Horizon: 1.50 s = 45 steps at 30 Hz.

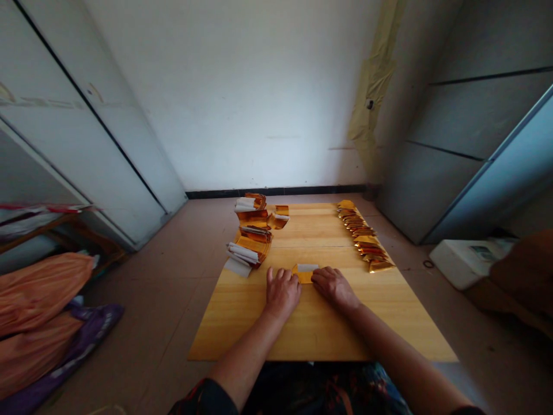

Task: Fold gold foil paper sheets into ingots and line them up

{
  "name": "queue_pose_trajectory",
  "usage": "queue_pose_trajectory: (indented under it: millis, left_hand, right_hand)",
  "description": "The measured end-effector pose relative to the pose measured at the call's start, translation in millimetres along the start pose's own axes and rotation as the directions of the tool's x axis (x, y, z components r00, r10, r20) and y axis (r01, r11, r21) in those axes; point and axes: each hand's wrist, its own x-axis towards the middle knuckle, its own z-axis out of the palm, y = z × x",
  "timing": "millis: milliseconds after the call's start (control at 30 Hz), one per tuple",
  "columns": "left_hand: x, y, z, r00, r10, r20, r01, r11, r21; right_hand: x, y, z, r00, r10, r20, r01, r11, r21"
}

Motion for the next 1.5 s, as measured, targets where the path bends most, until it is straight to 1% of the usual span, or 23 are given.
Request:
queue_pose_trajectory:
  millis: [133,300,433,567,667,800,967,1067,1133,1233,1367,1500]
  left_hand:
    - [7,2,0.7,0.999,0.01,0.033,-0.01,1.0,-0.009]
    - [17,3,3.8,0.993,0.039,0.108,-0.04,0.999,0.009]
    - [15,3,3.1,0.991,0.053,0.122,-0.059,0.997,0.039]
    - [13,8,-0.6,0.99,0.039,0.132,-0.048,0.997,0.067]
    - [16,11,-1.7,0.987,0.04,0.152,-0.057,0.992,0.108]
    - [18,11,1.3,0.981,0.101,0.163,-0.125,0.982,0.14]
    - [13,6,6.9,0.985,0.123,0.117,-0.134,0.987,0.091]
    - [12,5,9.2,0.987,0.126,0.102,-0.136,0.986,0.095]
    - [12,6,10.0,0.987,0.127,0.103,-0.138,0.985,0.108]
    - [11,5,10.4,0.985,0.138,0.106,-0.151,0.98,0.13]
    - [8,-1,10.8,0.982,0.171,0.074,-0.179,0.977,0.113]
    - [8,-12,11.9,0.961,0.269,0.069,-0.272,0.962,0.034]
  right_hand:
    - [0,9,-2,1.0,-0.023,0.019,0.023,1.0,-0.008]
    - [7,9,-8,0.995,-0.07,0.076,0.073,0.997,-0.036]
    - [11,8,-12,0.986,-0.115,0.125,0.126,0.988,-0.091]
    - [10,5,-10,0.978,-0.144,0.148,0.167,0.973,-0.156]
    - [10,5,-11,0.98,-0.145,0.136,0.167,0.972,-0.163]
    - [12,6,-14,0.987,-0.12,0.11,0.134,0.983,-0.129]
    - [16,-2,-12,0.996,-0.078,0.054,0.084,0.987,-0.135]
    - [19,-4,-10,0.996,-0.073,0.043,0.078,0.987,-0.143]
    - [18,-2,-8,0.996,-0.082,0.037,0.086,0.986,-0.144]
    - [13,7,-5,0.998,-0.057,0.004,0.057,0.994,-0.089]
    - [4,16,-1,1.0,-0.002,-0.024,0.003,0.998,0.068]
    - [-1,13,1,1.0,0.012,-0.019,-0.009,0.992,0.127]
